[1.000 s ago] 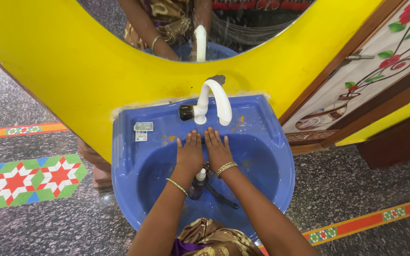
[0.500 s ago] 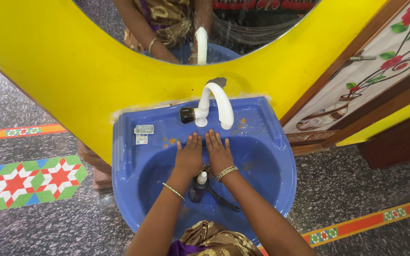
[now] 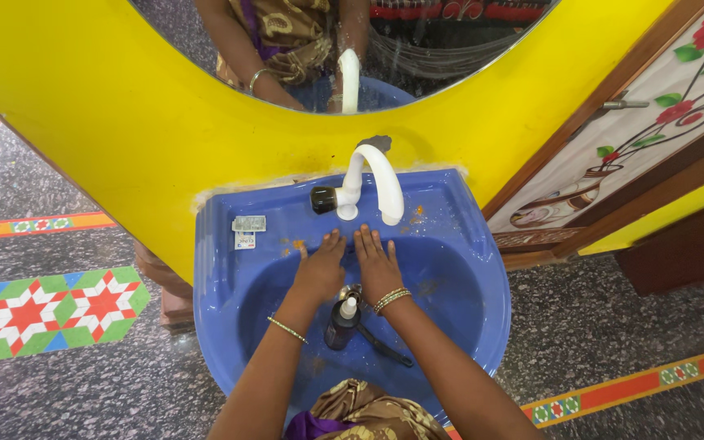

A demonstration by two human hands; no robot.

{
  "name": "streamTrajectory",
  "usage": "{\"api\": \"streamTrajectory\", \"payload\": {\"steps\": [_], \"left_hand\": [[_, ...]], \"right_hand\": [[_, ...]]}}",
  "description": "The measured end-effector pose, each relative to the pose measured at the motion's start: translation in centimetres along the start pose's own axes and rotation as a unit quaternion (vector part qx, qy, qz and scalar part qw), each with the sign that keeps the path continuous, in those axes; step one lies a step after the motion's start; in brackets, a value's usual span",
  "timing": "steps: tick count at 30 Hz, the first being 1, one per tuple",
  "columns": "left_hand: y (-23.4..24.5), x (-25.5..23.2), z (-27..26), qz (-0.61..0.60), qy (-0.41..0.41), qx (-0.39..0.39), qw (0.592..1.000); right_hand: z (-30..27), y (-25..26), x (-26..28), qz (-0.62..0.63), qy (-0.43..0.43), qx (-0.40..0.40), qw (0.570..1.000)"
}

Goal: The person scrubs a blue plastic sink with an orange brush, applies liquid soap from a bottle, and continues scrubbing the basin and faucet area. The person handles a small rectangular item and a dark bottle while cleaning.

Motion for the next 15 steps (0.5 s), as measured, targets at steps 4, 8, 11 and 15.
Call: {"api": "streamTrajectory", "payload": {"steps": [4,8,11,15], "left_hand": [[0.0,-0.09,0.12,0.006,0.006,-0.006,1.0],[-0.25,-0.03,0.28,0.016,0.007,-0.013,1.0],[-0.27,0.06,0.12,0.01,0.006,-0.019,1.0],[-0.16,-0.02,0.16,-0.004,0.003,-0.026,1.0]], "right_hand": [[-0.02,0.31,0.09,0.0,0.0,0.01,1.0],[-0.2,0.76,0.26,-0.006,-0.01,0.035,0.999],[-0.16,0.61,0.2,-0.006,-0.007,0.019,1.0],[0.06,0.15,0.04,-0.004,-0.004,0.019,1.0]]}}
Point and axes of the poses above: each hand's wrist, its own z-axis towards the middle knuckle, its own y-axis out of the back of the hand, x = y × z, the point moved 2 cm from there along z, towards the middle knuckle, and after that the axes turned 8 degrees about -y, right-handed, at the moved point
